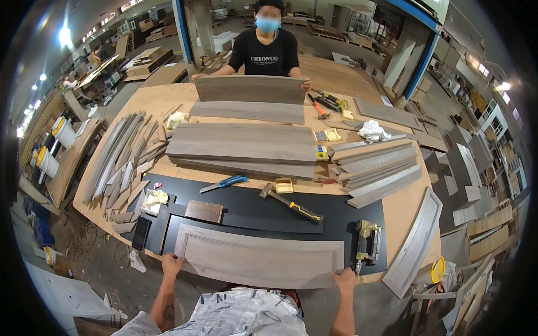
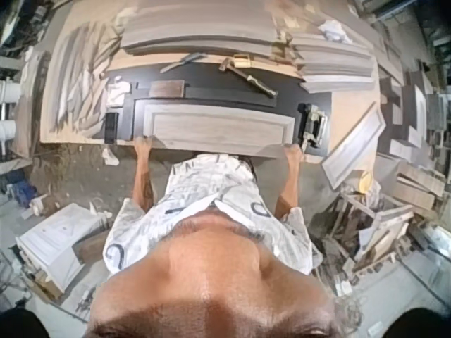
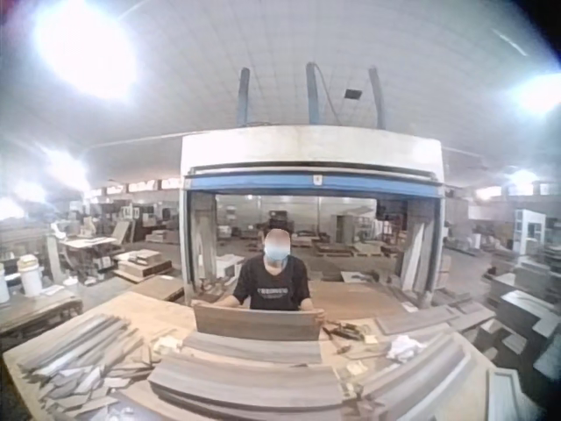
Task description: Assembling wooden furniture panels using a hammer and a nail gun.
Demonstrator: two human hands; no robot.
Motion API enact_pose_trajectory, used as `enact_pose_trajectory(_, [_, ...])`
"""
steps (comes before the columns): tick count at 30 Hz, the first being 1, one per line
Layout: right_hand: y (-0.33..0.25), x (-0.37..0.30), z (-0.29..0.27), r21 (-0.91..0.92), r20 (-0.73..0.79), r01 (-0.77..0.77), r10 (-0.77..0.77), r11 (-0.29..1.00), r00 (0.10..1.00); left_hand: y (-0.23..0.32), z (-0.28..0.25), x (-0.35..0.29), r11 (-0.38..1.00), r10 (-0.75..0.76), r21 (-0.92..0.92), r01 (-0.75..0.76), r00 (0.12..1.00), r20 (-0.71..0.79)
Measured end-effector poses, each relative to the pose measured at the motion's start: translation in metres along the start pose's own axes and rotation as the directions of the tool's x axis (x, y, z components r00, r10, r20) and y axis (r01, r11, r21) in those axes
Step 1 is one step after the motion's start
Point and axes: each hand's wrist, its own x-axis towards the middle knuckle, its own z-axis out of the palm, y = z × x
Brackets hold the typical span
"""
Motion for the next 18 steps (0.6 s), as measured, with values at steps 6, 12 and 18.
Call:
enact_pose_trajectory(6, [-0.010, -0.024, 0.001, 0.030, -0.136, 0.036, -0.032, 0.999, 0.990, -0.008, 0.013, -0.005, 0.989, 0.085, 0.129, -0.078, 0.995, -0.054])
enact_pose_trajectory(12, [-0.005, -0.040, 0.008, 0.005, -0.142, -0.026, 0.027, 1.000, 0.989, -0.004, 0.003, -0.008, 0.997, -0.016, 0.082, 0.015, 1.000, 0.016])
enact_pose_trajectory(18, [-0.011, -0.046, 0.010, -0.057, -0.150, -0.046, 0.037, 0.997, 0.988, 0.010, 0.001, -0.012, 0.991, -0.012, 0.134, 0.020, 0.998, -0.058])
